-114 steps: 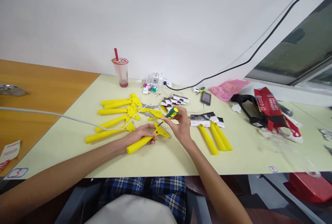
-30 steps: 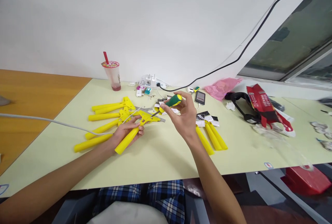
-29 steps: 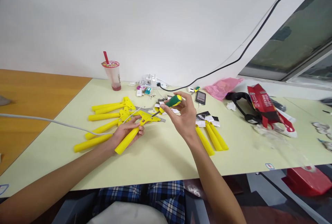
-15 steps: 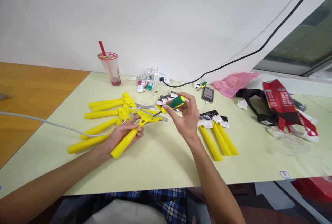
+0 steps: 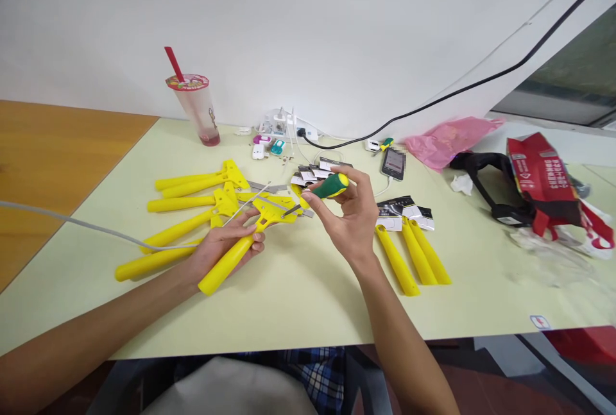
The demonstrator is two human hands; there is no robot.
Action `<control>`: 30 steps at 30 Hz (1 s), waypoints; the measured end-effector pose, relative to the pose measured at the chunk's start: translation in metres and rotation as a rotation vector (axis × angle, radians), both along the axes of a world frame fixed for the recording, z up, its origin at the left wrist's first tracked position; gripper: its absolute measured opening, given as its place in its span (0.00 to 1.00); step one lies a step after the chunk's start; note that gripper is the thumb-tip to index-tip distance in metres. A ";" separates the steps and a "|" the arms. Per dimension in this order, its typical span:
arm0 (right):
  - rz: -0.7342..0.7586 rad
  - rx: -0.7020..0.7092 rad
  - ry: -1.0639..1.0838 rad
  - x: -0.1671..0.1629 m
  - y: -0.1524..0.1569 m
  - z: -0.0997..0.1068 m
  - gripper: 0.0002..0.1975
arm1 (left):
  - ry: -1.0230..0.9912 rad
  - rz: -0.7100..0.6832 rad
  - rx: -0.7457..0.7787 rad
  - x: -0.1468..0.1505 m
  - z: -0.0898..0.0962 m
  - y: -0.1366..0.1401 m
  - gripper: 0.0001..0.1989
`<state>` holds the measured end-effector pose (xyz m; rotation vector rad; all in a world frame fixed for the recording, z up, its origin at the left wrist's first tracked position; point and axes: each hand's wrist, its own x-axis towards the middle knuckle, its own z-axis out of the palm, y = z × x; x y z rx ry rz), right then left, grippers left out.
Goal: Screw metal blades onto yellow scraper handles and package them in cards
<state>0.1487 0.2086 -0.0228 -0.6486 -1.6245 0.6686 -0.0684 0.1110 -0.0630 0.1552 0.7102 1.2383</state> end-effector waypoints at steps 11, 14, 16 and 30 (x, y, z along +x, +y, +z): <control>-0.027 0.062 -0.017 0.002 -0.003 -0.005 0.25 | 0.010 -0.018 0.007 0.000 -0.002 -0.001 0.23; -0.027 0.071 -0.014 0.003 -0.003 -0.006 0.26 | 0.006 -0.016 0.006 0.000 -0.002 -0.002 0.23; -0.030 0.069 -0.013 0.003 -0.004 -0.006 0.26 | 0.004 -0.016 0.006 0.000 -0.001 -0.002 0.24; 0.092 0.316 -0.105 0.011 -0.003 -0.013 0.33 | -0.051 0.000 -0.041 -0.001 -0.003 -0.001 0.26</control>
